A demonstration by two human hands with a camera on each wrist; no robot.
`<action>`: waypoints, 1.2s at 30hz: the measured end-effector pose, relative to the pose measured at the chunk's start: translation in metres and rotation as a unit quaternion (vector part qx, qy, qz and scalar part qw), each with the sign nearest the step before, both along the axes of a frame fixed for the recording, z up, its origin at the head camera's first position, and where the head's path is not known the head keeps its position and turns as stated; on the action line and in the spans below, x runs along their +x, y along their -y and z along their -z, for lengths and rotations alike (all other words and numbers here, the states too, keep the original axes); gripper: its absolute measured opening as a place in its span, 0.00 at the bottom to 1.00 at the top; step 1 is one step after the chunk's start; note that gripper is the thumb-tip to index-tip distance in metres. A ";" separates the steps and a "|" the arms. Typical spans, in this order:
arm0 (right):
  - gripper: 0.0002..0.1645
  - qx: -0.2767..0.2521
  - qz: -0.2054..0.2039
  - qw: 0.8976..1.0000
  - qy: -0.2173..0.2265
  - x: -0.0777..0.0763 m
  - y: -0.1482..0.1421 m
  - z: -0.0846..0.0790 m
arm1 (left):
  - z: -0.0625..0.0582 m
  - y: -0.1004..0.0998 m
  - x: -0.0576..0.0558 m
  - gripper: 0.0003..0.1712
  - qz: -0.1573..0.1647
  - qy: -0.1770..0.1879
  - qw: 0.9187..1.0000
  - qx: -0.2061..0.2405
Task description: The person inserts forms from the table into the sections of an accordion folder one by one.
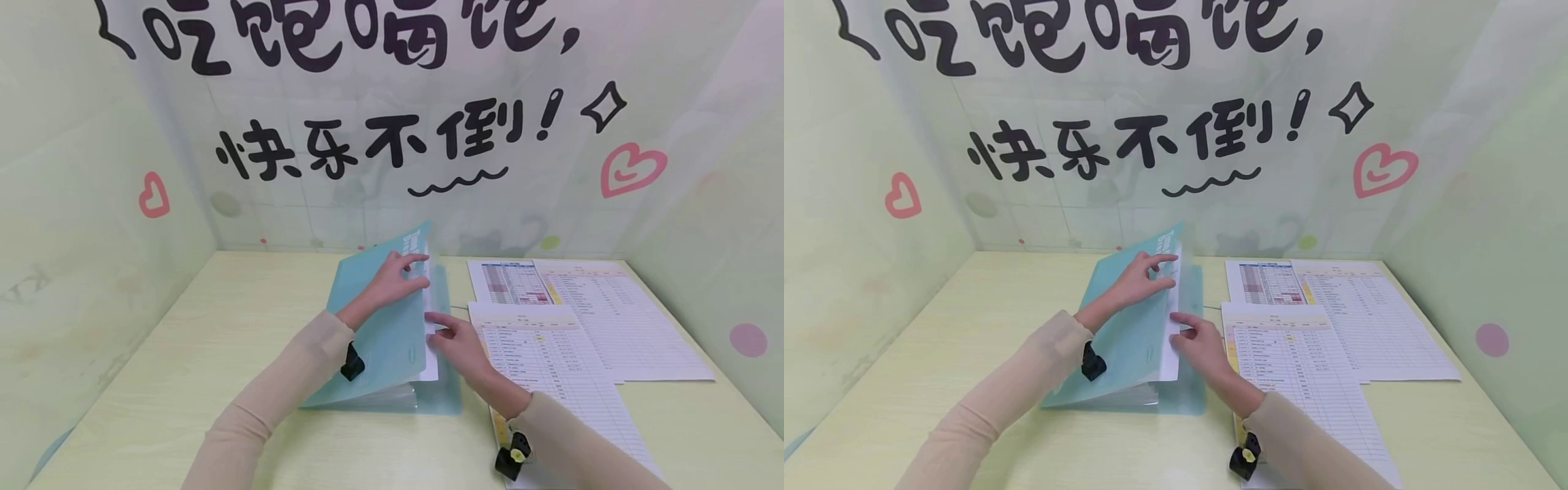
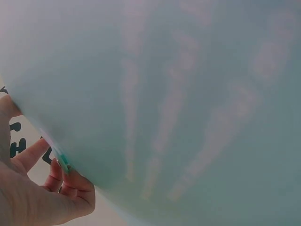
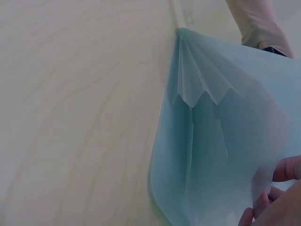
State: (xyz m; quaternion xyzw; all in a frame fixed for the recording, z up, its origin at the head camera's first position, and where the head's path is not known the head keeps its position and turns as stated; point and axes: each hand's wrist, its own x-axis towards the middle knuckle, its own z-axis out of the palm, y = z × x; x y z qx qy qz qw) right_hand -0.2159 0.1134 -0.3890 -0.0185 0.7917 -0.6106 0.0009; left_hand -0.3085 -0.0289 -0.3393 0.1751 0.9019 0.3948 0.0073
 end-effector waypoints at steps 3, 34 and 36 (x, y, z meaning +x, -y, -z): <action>0.22 -0.005 -0.001 1.000 0.006 0.000 0.004 0.001 | 0.000 0.000 0.000 0.27 0.002 -0.003 1.000 0.002; 0.17 0.044 0.019 0.998 -0.039 -0.009 -0.038 -0.005 | 0.003 0.000 -0.001 0.27 -0.001 -0.007 1.000 0.000; 0.17 0.051 0.024 0.998 -0.029 -0.011 -0.047 -0.007 | 0.004 0.000 -0.001 0.27 0.000 -0.008 1.000 0.000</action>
